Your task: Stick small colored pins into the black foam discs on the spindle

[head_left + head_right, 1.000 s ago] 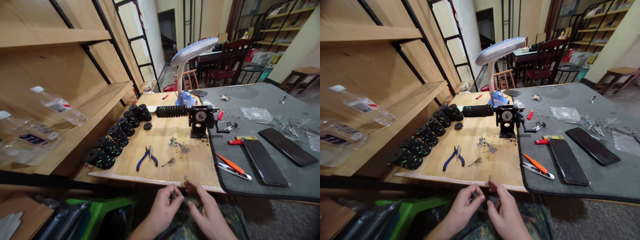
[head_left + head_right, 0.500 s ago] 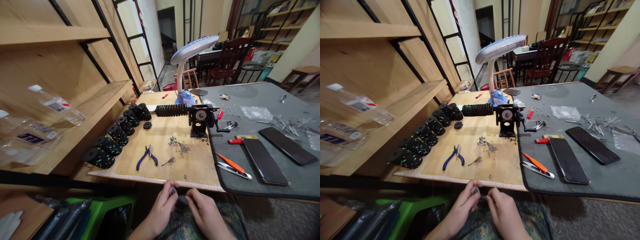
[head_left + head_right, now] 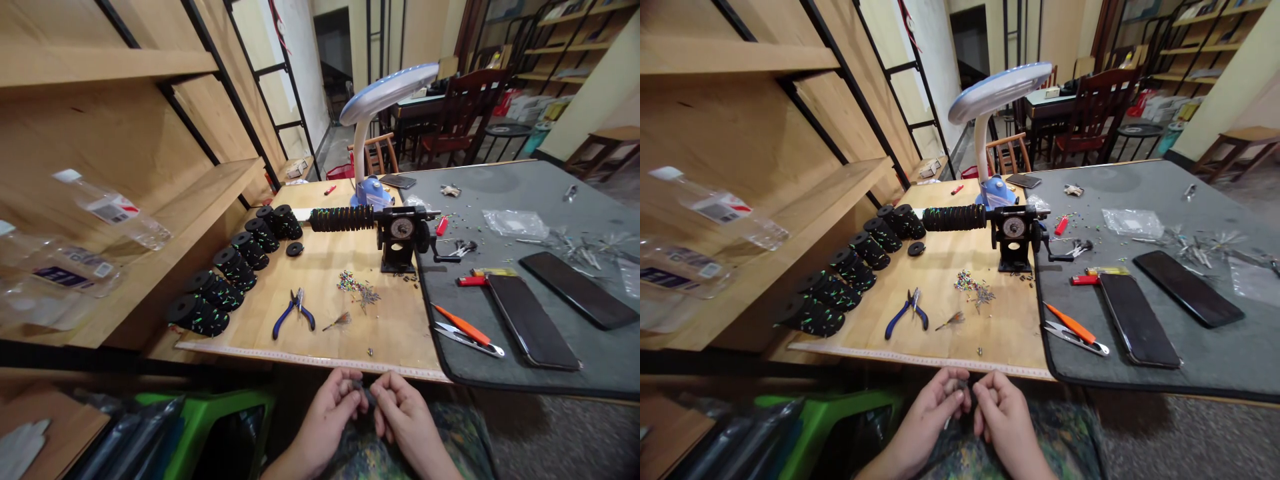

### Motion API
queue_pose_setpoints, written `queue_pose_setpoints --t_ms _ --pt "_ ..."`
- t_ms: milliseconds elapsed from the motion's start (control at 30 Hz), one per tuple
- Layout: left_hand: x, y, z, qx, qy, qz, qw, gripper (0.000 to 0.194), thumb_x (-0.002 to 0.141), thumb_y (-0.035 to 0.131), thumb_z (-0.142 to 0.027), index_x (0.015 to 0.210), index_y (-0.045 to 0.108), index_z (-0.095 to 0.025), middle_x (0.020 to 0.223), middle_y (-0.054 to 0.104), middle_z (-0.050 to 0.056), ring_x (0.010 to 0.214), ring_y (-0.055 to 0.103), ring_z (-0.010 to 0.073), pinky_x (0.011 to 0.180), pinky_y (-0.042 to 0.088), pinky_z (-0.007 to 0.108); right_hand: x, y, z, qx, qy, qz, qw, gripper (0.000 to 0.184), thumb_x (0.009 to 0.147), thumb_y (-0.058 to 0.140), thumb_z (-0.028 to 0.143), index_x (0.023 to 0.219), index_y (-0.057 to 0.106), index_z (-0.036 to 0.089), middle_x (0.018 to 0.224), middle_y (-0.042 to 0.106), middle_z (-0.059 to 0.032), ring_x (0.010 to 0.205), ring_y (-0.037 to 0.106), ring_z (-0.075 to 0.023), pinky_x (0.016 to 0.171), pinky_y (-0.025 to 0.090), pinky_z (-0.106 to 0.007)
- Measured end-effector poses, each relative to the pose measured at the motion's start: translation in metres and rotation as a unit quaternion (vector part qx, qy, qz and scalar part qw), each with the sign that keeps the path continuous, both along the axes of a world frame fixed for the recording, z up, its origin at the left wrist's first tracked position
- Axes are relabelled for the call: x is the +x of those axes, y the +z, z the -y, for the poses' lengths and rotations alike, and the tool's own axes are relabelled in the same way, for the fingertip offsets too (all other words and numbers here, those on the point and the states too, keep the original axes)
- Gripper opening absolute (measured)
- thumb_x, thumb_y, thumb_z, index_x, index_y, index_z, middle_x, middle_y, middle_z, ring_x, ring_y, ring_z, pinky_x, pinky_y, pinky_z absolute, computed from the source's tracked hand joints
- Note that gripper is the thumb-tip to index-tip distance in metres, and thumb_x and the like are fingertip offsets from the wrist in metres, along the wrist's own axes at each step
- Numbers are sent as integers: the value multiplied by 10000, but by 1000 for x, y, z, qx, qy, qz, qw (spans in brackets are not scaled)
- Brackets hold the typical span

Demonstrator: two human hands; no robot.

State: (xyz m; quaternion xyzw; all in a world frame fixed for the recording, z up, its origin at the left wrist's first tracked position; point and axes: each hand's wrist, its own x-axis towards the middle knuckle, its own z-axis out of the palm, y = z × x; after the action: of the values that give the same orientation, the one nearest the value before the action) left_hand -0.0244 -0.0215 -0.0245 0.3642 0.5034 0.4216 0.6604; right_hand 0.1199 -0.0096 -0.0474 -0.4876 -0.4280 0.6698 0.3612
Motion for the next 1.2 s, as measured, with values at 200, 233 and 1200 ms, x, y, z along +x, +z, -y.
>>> queue_pose_setpoints --t_ms 200,233,1200 --pt "-2 -8 6 -39 4 56 998 170 785 674 -274 855 575 -154 838 661 62 782 603 169 711 447 292 1 3 0 -17 -9 -2 1000 483 746 540 672 689 474 197 358 517 72 280 297 -37 333 196 -157" --pt "-1 -9 6 -52 11 76 996 193 771 693 -293 821 564 -159 834 657 57 778 607 172 711 452 300 1 4 1 -17 -7 2 1000 483 747 538 672 691 477 197 355 518 71 279 299 -39 334 199 -157" --pt "9 1 4 -36 -23 -50 998 438 730 623 -594 757 486 -179 567 547 -29 454 478 94 462 378 216 -7 10 4 7 -8 13 1000 466 739 562 654 701 520 192 400 497 70 328 348 -66 355 235 -177"
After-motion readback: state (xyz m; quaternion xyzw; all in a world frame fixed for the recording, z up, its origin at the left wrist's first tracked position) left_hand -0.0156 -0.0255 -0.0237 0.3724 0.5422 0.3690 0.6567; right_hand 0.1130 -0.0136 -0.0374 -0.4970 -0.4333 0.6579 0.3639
